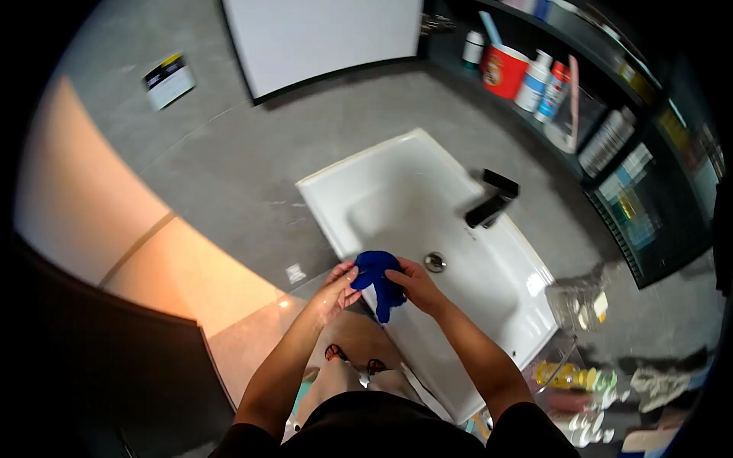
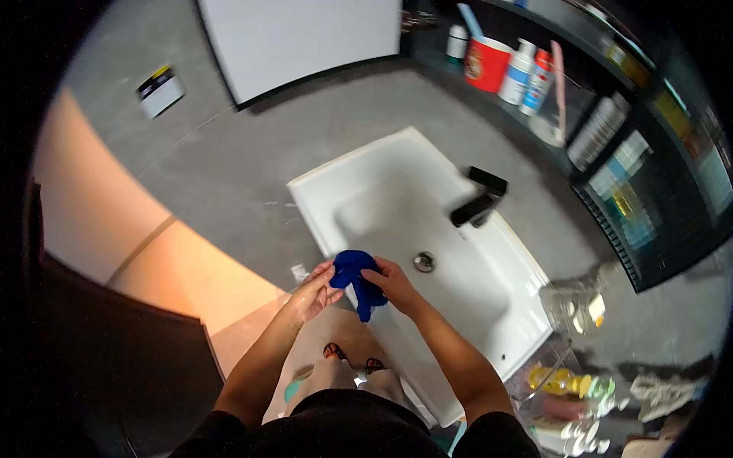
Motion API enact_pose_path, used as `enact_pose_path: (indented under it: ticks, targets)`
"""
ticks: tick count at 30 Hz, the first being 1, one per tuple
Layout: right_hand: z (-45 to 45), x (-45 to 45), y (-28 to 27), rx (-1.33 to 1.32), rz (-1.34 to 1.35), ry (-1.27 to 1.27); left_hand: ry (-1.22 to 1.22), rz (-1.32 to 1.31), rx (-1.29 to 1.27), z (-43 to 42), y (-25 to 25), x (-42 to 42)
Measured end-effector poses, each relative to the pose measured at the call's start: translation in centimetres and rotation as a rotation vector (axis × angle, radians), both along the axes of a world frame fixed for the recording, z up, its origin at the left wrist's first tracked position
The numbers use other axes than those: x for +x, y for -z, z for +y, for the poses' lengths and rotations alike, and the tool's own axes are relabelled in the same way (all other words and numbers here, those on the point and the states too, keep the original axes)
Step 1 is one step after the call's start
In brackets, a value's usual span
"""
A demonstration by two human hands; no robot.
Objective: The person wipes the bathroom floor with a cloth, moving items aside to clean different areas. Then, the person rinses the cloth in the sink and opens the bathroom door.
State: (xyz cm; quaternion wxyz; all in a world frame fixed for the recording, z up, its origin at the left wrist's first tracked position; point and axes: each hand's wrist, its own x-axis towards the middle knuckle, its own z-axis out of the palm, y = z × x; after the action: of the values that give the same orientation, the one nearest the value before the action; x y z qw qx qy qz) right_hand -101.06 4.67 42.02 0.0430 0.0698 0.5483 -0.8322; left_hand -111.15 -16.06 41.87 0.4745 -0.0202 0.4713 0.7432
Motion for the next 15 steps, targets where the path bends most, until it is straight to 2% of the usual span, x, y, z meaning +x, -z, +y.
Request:
enact_pose_path:
  ticks: [2, 3, 4, 5, 7, 8, 12, 15]
  targets:
    - [-3.6, -1.7, -1.1, -0.051, 0.054, -0.065, 0.009, 0.062, -0.03, -3.9, 0.6, 1.3]
    - [-5.5, -2.5, -1.5, -0.08, 0.077, -0.098, -0.062, 0.073, -0.016, -5.5, 0.1, 2.2]
    - [-7.1, -3.5, -1.1, -0.072, 0.091, -0.146, -0.108, 0.212, 0.041, -7.1, 1.3, 2.2]
    - [-8.8, -4.1, -1.0, 0.001, 0.102, -0.172, -0.155, 0.355, 0.092, -8.7, 2.4, 2.3]
    - [-12.2, -5.4, -0.9, 0.147, 0.139, -0.223, -0.354, 0.312, 0.063, -12.3, 1.3, 3.6]
    - [-14.1, -6.1, -0.2, 0.124, 0.107, -0.224, -0.45, 0.287, 0.052, -14.2, 0.7, 4.3]
    - [-22.5, -7.0, 0.1, 0.562, 0.259, -0.277, -0.644, 0.299, 0.099, -20.5, -1.3, 6.4]
    - [-27.8, -8.9, 1.5, 0.654, 0.469, -0.223, -0.751, 0.376, 0.071, -25.8, 0.6, 7.5]
